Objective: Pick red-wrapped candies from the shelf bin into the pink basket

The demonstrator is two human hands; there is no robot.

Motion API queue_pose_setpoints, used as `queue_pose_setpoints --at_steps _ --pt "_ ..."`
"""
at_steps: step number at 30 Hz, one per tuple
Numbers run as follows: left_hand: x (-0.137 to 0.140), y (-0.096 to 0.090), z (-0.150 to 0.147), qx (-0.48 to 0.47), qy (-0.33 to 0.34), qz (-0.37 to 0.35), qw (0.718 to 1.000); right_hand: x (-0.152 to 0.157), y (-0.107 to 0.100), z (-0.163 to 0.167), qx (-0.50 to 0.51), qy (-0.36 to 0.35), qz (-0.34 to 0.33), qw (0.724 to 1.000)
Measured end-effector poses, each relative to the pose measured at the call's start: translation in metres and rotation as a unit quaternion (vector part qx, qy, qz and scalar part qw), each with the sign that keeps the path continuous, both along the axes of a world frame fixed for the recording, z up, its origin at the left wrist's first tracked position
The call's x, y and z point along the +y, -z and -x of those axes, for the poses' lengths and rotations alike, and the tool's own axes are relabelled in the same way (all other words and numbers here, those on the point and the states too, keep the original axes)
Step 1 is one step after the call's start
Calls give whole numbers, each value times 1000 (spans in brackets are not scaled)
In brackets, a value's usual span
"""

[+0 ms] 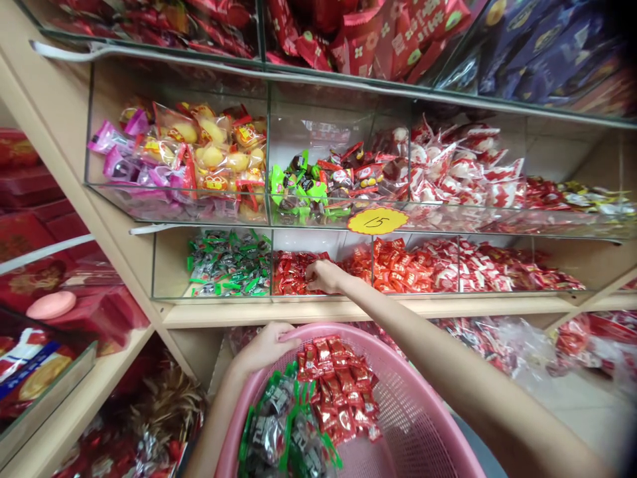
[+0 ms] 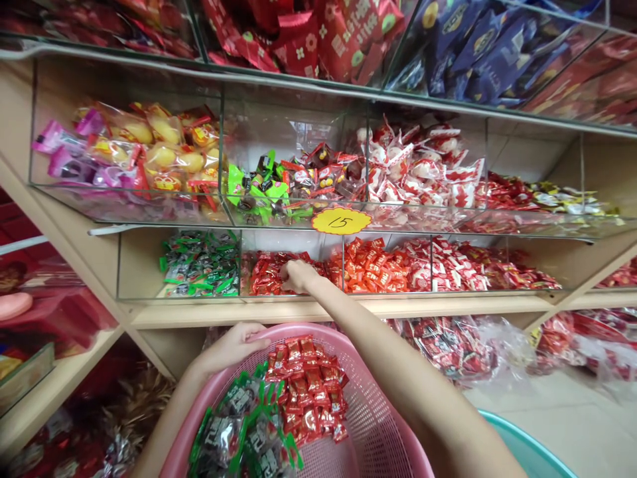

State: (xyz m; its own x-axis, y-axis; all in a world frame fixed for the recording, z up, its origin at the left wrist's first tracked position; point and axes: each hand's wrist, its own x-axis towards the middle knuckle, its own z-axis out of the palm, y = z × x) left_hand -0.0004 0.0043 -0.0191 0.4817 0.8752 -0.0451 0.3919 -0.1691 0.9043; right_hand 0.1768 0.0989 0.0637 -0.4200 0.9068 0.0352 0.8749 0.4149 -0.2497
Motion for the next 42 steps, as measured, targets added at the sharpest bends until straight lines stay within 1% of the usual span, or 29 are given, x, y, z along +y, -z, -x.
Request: queue_pose_setpoints --at_steps 3,7,11,13,15,18,19,21,24,26,30,33,36,40,42 --pt "0 0 0 1 5 0 1000 3 2 3 10 -16 -5 1000" --pt "1 1 0 7 1 -10 1000 5 3 2 48 -15 -30 998" --pt "0 0 1 14 -4 -13 1000 0 2 -9 104 -5 -34 994" --pt "0 0 1 17 -5 -15 1000 -8 0 -17 151 4 -22 988" --pt "0 0 1 20 -2 -18 1000 -20 -2 -25 247 14 10 969" --pt "1 1 2 23 1 -23 999 -45 -8 -34 410 16 74 909" --pt "1 1 1 25 1 -22 999 -53 -10 -37 439 14 85 894" --pt "2 2 1 28 1 -19 999 -71 -13 -41 467 17 90 879" --pt "2 2 -1 25 5 -12 1000 -93 -15 -46 473 23 70 878" --pt "2 2 -1 19 11 -5 1000 -106 -13 -51 458 8 36 888" --pt "1 -1 -2 9 19 1 1000 -128 -8 -57 394 -21 -59 917" --pt "1 -5 -3 11 14 -4 1000 -143 -3 -59 367 -18 -96 925" --pt "2 -5 -3 20 14 -12 1000 -157 6 -57 386 -8 -132 913" --pt "3 0 -2 15 22 -16 1000 -172 24 -55 457 11 -115 882" --pt "3 2 -1 5 28 -7 1000 -177 32 -56 446 7 -149 882"
